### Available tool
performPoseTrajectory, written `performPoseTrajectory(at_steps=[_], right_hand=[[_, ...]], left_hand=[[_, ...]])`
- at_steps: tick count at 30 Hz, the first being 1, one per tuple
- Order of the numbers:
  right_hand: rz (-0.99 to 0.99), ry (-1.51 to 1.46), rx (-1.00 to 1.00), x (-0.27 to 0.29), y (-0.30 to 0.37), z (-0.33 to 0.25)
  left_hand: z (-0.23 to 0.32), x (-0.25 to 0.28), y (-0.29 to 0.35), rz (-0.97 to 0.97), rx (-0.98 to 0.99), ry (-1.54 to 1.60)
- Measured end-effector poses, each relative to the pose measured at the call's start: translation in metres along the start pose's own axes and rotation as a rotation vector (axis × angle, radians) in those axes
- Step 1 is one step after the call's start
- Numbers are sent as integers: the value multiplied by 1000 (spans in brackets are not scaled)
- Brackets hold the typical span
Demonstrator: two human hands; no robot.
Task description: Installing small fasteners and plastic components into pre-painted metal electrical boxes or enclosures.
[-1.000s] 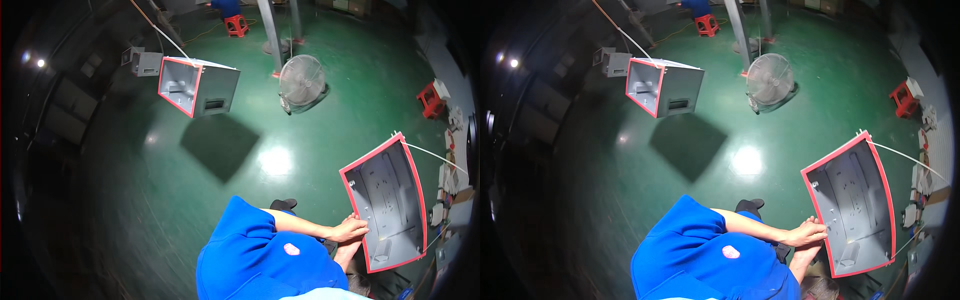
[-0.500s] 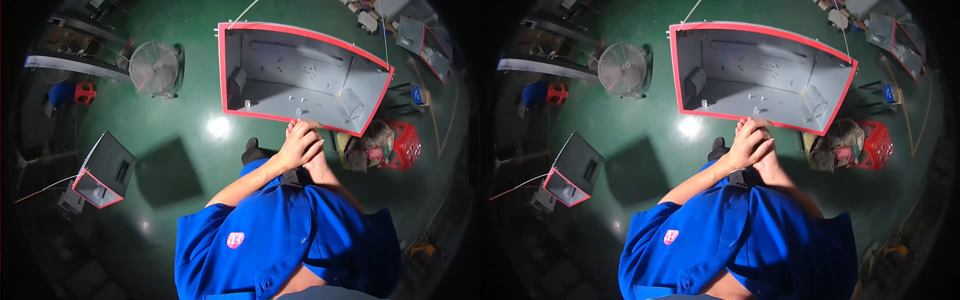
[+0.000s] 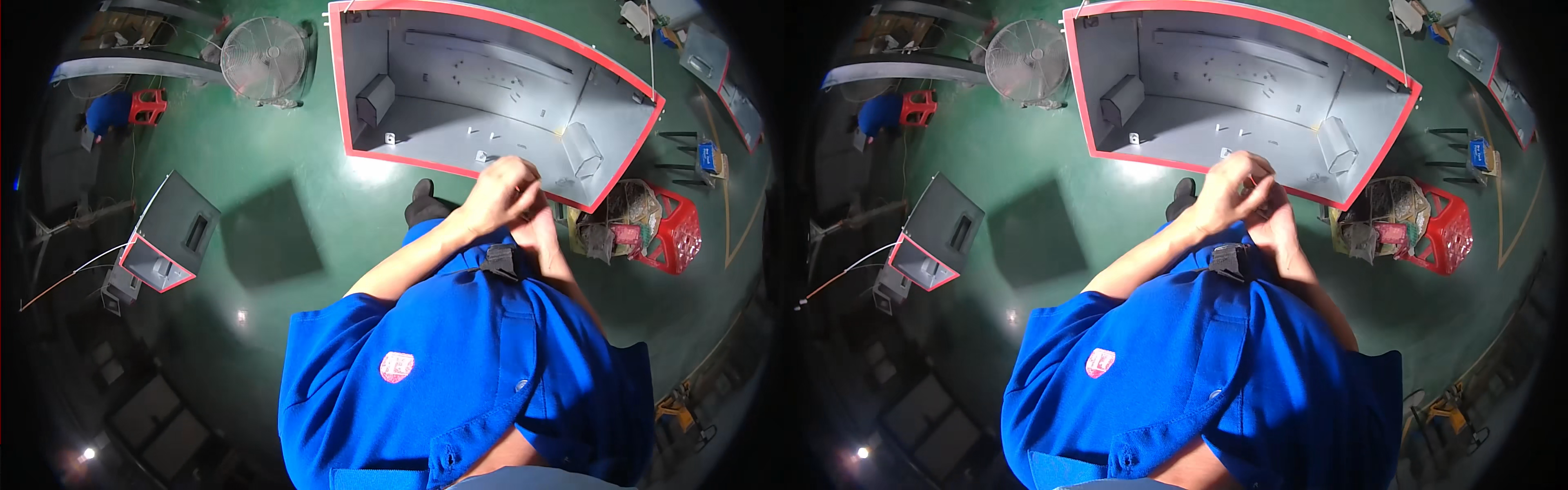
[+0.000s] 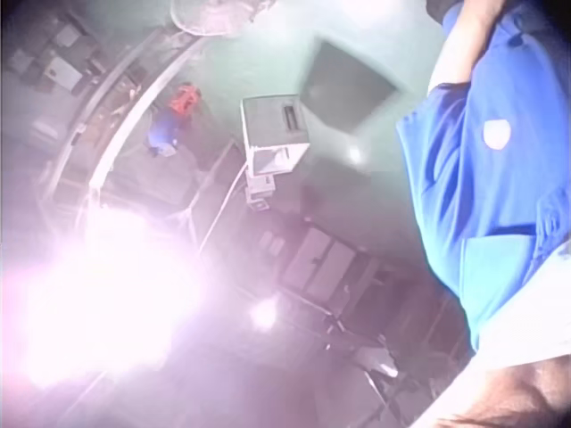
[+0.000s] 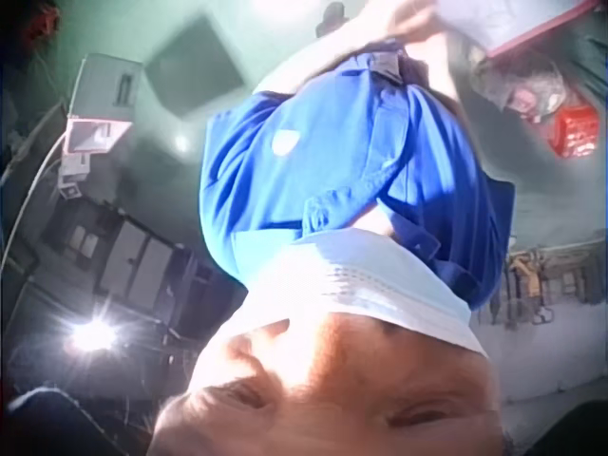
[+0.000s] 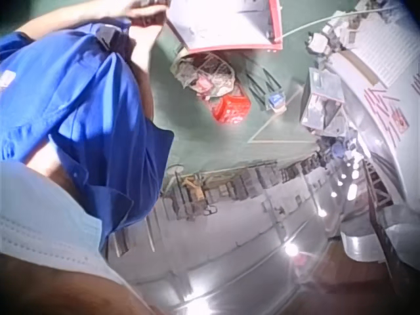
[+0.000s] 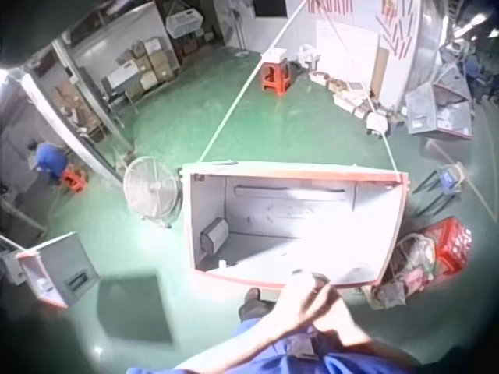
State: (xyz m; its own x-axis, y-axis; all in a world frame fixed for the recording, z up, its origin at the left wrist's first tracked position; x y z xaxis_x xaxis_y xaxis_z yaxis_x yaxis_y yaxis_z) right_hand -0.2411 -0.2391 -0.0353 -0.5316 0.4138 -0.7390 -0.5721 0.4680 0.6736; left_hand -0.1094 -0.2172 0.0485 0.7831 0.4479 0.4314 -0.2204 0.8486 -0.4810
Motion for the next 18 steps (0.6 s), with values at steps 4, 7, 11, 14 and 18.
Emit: performPoseTrajectory(at_steps=[4,7,11,14,18], right_hand=[[-25,-142,-46,-7,5,-21],[-14,-131,-76,-4,7,-36],[-34,-135,-120,8,6,-49],[-61,-128,-138,14,5,-54],[-49,-106,-114,13,5,-53]], left_hand=[[-35,18,3,103,271,-137],[-51,20,15,148,402,-164],[-52,1,31,112,550,-46],[-54,-15,36,76,640,40],[-61,-24,38,115,600,104]])
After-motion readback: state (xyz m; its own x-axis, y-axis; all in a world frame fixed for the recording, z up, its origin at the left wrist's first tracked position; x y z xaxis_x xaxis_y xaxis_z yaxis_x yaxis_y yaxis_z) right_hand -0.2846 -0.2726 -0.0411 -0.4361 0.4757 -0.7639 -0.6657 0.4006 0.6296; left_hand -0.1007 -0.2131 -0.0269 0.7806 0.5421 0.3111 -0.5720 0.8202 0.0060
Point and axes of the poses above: each hand's wrist, its own y-axis away from the middle knuckle, its own x-axis out of the back of the hand, z = x × y, the point moved 2 cm from there along -y, towards the middle knuckle, and after that the axes turned 11 degrees about -y, right-handed, at the moved point
